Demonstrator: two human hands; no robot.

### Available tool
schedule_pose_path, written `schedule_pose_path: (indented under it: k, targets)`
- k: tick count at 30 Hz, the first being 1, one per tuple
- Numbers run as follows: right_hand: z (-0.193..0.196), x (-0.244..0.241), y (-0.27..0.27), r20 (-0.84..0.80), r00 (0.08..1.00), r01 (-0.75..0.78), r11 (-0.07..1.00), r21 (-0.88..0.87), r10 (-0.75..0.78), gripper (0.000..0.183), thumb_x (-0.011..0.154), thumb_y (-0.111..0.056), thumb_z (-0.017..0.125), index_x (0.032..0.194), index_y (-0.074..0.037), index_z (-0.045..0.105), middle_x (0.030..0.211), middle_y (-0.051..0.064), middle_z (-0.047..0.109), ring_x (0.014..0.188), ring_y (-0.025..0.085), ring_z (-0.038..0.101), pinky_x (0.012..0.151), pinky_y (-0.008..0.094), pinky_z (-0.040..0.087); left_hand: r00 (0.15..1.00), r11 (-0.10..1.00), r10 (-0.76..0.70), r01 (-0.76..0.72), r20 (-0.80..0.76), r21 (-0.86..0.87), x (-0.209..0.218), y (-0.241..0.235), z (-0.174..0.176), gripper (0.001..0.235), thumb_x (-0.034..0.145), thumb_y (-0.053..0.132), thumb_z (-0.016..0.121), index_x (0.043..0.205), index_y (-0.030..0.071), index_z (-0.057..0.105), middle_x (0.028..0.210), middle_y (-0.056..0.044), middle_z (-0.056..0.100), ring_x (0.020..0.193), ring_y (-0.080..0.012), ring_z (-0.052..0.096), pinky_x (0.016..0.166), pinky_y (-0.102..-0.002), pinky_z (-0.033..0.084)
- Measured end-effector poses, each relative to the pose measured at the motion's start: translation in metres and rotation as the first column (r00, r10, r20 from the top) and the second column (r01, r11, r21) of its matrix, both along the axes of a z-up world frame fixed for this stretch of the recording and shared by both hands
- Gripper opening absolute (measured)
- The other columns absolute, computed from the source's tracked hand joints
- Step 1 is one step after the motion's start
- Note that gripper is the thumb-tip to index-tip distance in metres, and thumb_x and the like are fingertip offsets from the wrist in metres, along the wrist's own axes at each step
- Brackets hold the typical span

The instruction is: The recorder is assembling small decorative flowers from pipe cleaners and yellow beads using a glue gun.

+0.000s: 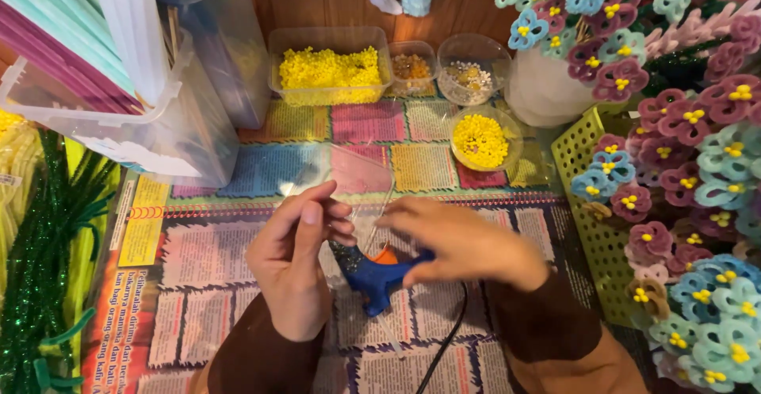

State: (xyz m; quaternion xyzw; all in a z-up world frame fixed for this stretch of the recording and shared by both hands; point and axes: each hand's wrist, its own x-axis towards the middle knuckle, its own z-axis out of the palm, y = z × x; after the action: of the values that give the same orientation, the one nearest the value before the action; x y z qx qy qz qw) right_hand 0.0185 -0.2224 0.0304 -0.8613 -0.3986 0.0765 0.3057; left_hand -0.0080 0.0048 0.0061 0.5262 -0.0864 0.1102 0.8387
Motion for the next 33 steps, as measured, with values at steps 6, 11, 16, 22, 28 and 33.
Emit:
schedule_pose_path:
  k: [6, 11, 16, 22, 28, 33]
  targets:
    - [-0.036, -0.018, 0.027, 0.123, 0.989, 0.117, 0.940, -0.322, -0.081, 0.069, 0.067, -0.028, 0.083, 0.127, -0.009, 0.058, 0.148, 0.023, 0.044, 0.130, 0.044, 0.046, 0.098, 0.051, 0.044, 0.992, 0.992, -0.124, 0.124, -0.013, 0.005, -0.040, -0.006, -0.008, 0.026, 0.105, 0.010, 0.058, 0.121, -0.007, 0.070, 0.100, -0.015, 0.072, 0.085, -0.0180, 0.069, 0.074, -0.031, 0.060]
    - [-0.048, -0.018, 0.032, 0.137, 0.988, 0.114, 0.940, -0.323, -0.073, 0.039, 0.085, -0.028, 0.067, 0.121, -0.014, 0.062, 0.151, 0.021, 0.045, 0.133, 0.040, 0.048, 0.100, 0.050, 0.042, 0.926, 0.913, -0.377, 0.370, 0.007, 0.170, -0.064, -0.013, 0.000, 0.022, 0.101, 0.008, 0.064, 0.114, -0.005, 0.076, 0.097, -0.013, 0.075, 0.085, -0.0178, 0.074, 0.077, -0.029, 0.061]
    - [-0.053, -0.022, 0.048, 0.220, 0.975, 0.054, 0.953, -0.299, 0.013, 0.041, 0.084, -0.028, 0.062, 0.122, -0.013, 0.062, 0.152, 0.022, 0.045, 0.136, 0.040, 0.047, 0.101, 0.052, 0.040, 0.897, 0.873, -0.429, 0.382, 0.106, 0.302, -0.074, -0.014, 0.001, 0.020, 0.101, 0.010, 0.067, 0.113, -0.002, 0.078, 0.093, -0.011, 0.078, 0.088, -0.0181, 0.077, 0.084, -0.029, 0.060]
    - [-0.036, -0.021, 0.062, 0.108, 0.983, -0.141, 0.985, -0.094, 0.151, 0.042, 0.096, -0.026, 0.060, 0.135, -0.012, 0.056, 0.161, 0.022, 0.041, 0.147, 0.039, 0.042, 0.115, 0.054, 0.037, 0.886, 0.875, -0.440, 0.388, 0.143, 0.290, -0.078, -0.014, -0.001, 0.019, 0.102, 0.009, 0.067, 0.114, -0.001, 0.077, 0.094, -0.010, 0.078, 0.090, -0.0174, 0.077, 0.086, -0.029, 0.060]
    - [-0.049, -0.005, 0.079, -0.044, 0.967, -0.255, 0.965, -0.058, 0.252, 0.060, 0.082, -0.015, 0.074, 0.138, -0.012, 0.053, 0.164, 0.017, 0.037, 0.152, 0.035, 0.034, 0.117, 0.063, 0.026, 0.890, 0.861, -0.445, 0.395, 0.098, 0.321, -0.081, -0.013, 0.000, 0.018, 0.101, 0.010, 0.068, 0.114, 0.001, 0.078, 0.092, -0.009, 0.077, 0.089, -0.0165, 0.076, 0.084, -0.028, 0.059]
    - [-0.062, -0.001, 0.077, -0.075, 0.956, -0.286, 0.957, -0.039, 0.283, 0.066, 0.079, -0.009, 0.078, 0.140, -0.014, 0.052, 0.164, 0.014, 0.037, 0.154, 0.034, 0.032, 0.120, 0.066, 0.023, 0.874, 0.844, -0.481, 0.438, 0.075, 0.309, -0.084, -0.018, -0.003, 0.018, 0.101, 0.009, 0.068, 0.114, 0.001, 0.078, 0.091, -0.009, 0.075, 0.087, -0.0164, 0.074, 0.082, -0.028, 0.058]
